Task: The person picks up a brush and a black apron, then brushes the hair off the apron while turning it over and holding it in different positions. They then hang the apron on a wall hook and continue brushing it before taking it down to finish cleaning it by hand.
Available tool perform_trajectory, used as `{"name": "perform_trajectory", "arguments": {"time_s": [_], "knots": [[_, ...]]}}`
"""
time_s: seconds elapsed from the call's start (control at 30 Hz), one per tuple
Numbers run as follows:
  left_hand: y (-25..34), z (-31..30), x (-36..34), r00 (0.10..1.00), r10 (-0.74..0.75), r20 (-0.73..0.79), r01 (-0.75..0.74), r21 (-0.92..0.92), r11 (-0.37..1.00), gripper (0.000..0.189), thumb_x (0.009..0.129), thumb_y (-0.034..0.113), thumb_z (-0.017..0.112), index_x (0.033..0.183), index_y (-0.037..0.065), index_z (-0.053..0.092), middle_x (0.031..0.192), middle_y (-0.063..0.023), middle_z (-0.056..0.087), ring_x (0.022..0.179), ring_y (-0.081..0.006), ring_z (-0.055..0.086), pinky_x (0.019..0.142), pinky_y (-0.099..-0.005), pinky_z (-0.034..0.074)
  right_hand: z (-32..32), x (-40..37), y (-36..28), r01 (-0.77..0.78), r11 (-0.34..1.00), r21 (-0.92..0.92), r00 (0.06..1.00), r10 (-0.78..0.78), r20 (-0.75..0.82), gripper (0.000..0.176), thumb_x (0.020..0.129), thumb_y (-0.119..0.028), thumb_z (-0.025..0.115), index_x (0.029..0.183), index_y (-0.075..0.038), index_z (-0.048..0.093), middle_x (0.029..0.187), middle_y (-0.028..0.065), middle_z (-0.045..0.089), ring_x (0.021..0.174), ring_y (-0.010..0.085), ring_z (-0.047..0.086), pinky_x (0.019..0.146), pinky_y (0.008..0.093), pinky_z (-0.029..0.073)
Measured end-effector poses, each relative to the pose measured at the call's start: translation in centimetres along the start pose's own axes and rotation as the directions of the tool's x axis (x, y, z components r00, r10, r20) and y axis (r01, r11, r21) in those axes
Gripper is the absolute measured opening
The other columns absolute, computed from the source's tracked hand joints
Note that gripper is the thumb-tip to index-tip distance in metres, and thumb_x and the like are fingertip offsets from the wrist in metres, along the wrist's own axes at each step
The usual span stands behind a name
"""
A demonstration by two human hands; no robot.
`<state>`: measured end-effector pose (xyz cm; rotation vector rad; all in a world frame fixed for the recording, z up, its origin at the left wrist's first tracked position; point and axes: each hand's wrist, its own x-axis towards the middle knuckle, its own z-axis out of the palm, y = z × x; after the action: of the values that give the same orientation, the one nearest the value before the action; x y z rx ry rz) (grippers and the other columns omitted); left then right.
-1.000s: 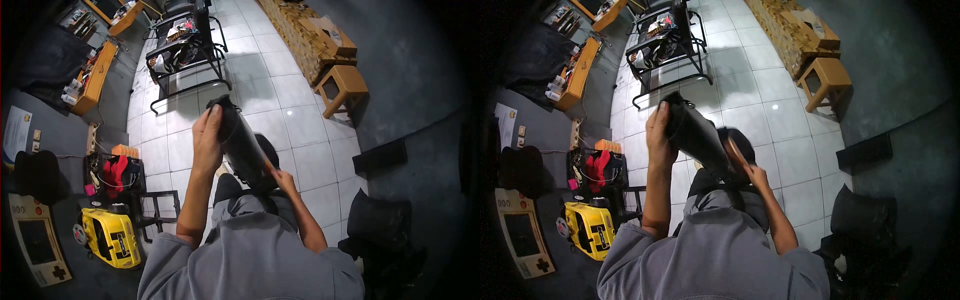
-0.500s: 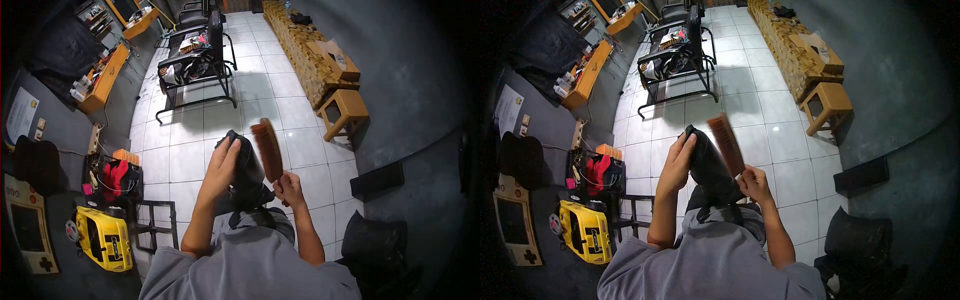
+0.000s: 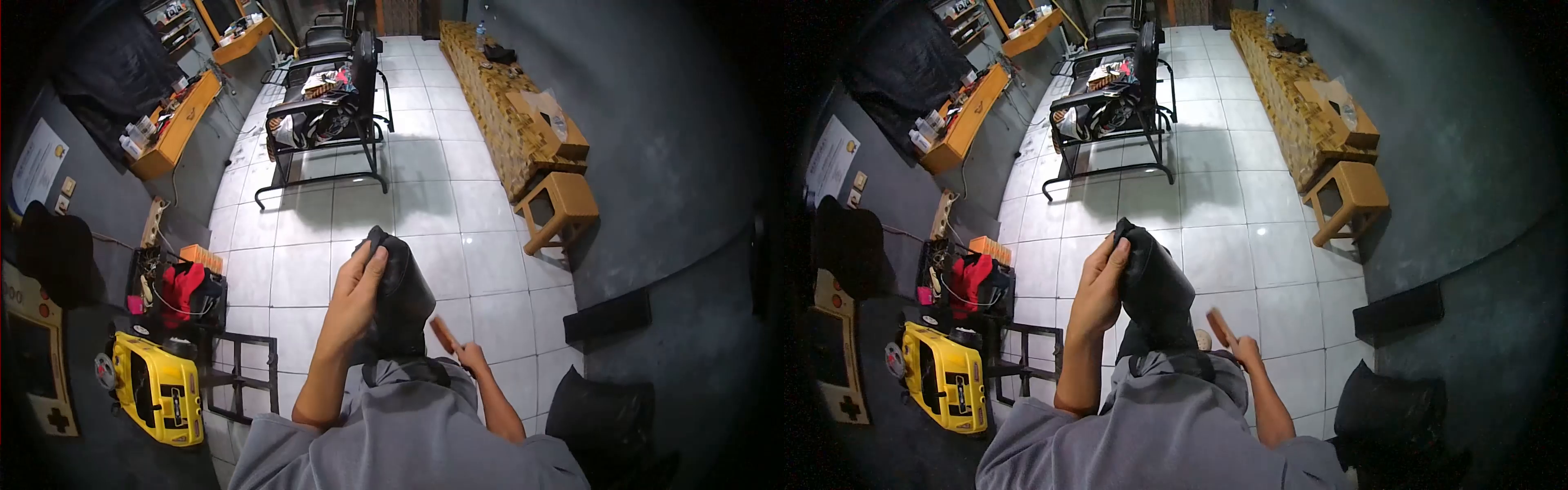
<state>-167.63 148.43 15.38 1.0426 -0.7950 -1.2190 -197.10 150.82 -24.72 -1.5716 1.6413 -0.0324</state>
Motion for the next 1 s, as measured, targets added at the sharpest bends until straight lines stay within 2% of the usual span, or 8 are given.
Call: {"name": "perform_trajectory", "arguments": {"time_s": [0.1,0.27,0.47,0.57,0.67,0.87,0.93,1.0], "knots": [[-1.2,0.1,0.1,0.999,-0.03,0.042,0.029,0.025,0.999,0.026,0.098,0.024,0.046,0.102,0.0,0.056,0.087,0.002,0.054,0.08,-0.0046,0.045,0.071,-0.0191,0.04,-8.7,-5.3,-12.9,0.006,0.737,0.676,0.999,-0.04,0.034,0.042,0.092,-0.039,0.051,0.072,-0.002,0.055,0.052,0.0007,0.045,0.037,0.0088,0.043,0.033,0.0253,0.034],[-1.9,0.0,0.5,0.99,-0.014,0.143,-0.029,0.294,0.955,0.026,0.098,0.023,0.046,0.101,-0.001,0.055,0.08,0.0029,0.05,0.073,-0.0039,0.043,0.064,-0.0202,0.038,-14.9,-11.4,-22.1,0.412,0.241,0.879,0.815,-0.53,-0.236,0.041,0.095,-0.038,0.048,0.087,0.001,0.052,0.055,0.0001,0.041,0.039,0.0045,0.037,0.034,0.021,0.028],[0.3,0.1,0.3,0.986,-0.026,0.166,-0.003,0.174,0.985,0.03,0.097,0.022,0.047,0.111,-0.003,0.056,0.088,0.0024,0.056,0.078,-0.0035,0.049,0.068,-0.0178,0.042,-9.8,-5.3,-16.5,0.199,0.556,0.807,0.954,-0.299,-0.03,0.038,0.095,-0.037,0.048,0.081,-0.002,0.053,0.054,-0.0007,0.042,0.037,0.0057,0.037,0.033,0.0218,0.027],[0.2,0.4,0.1,0.982,-0.041,0.185,0.037,0.026,0.999,0.03,0.097,0.022,0.048,0.112,-0.003,0.055,0.09,0.0009,0.058,0.079,-0.0041,0.051,0.069,-0.0189,0.044,-4.6,-1.7,-9.4,-0.018,0.777,0.63,0.99,-0.074,0.12,0.046,0.09,-0.046,0.054,0.073,-0.005,0.062,0.05,0.0012,0.047,0.037,0.0088,0.044,0.035,0.0256,0.035],[0.2,0.5,0.0,0.98,-0.042,0.193,0.055,-0.058,0.997,0.03,0.097,0.022,0.048,0.114,-0.002,0.054,0.092,0.0,0.058,0.08,-0.0048,0.053,0.07,-0.0198,0.045,2.7,3.7,2.4,0.128,0.924,-0.361,0.991,-0.108,0.076,0.064,0.078,-0.062,0.055,0.066,0.0,0.067,0.063,0.0179,0.063,0.058,0.03,0.064,0.058,0.0402,0.05],[-0.4,1.1,-0.1,0.982,-0.118,0.146,0.123,-0.025,0.992,0.026,0.094,0.018,0.053,0.116,0.002,0.049,0.085,0.0052,0.052,0.073,-0.0004,0.047,0.061,-0.0161,0.042,-1.9,-0.1,-5.9,0.04,0.952,0.303,0.997,-0.056,0.044,0.052,0.089,-0.048,0.05,0.077,0.001,0.061,0.064,0.0133,0.059,0.054,0.0265,0.058,0.048,0.0365,0.044],[-1.7,1.0,-0.2,0.981,-0.117,0.152,0.11,0.053,0.992,0.029,0.092,0.013,0.056,0.117,0.002,0.049,0.087,0.005,0.052,0.074,-0.0001,0.047,0.062,-0.0156,0.042,-7.9,-4.8,-15.0,0.055,0.637,0.769,0.994,-0.107,0.018,0.039,0.097,-0.042,0.041,0.077,-0.009,0.046,0.052,-0.0035,0.037,0.036,0.0046,0.033,0.032,0.0233,0.025],[-2.5,1.4,0.1,0.99,-0.049,0.133,0.044,0.041,0.998,0.034,0.089,0.008,0.06,0.119,0.0,0.046,0.095,0.0012,0.052,0.083,-0.0036,0.047,0.07,-0.0181,0.043,-11.7,-7.5,-19.5,0.194,0.406,0.893,0.961,-0.26,-0.091,0.035,0.099,-0.035,0.039,0.082,-0.005,0.044,0.053,-0.0018,0.038,0.037,0.0049,0.033,0.033,0.0215,0.026]]}}
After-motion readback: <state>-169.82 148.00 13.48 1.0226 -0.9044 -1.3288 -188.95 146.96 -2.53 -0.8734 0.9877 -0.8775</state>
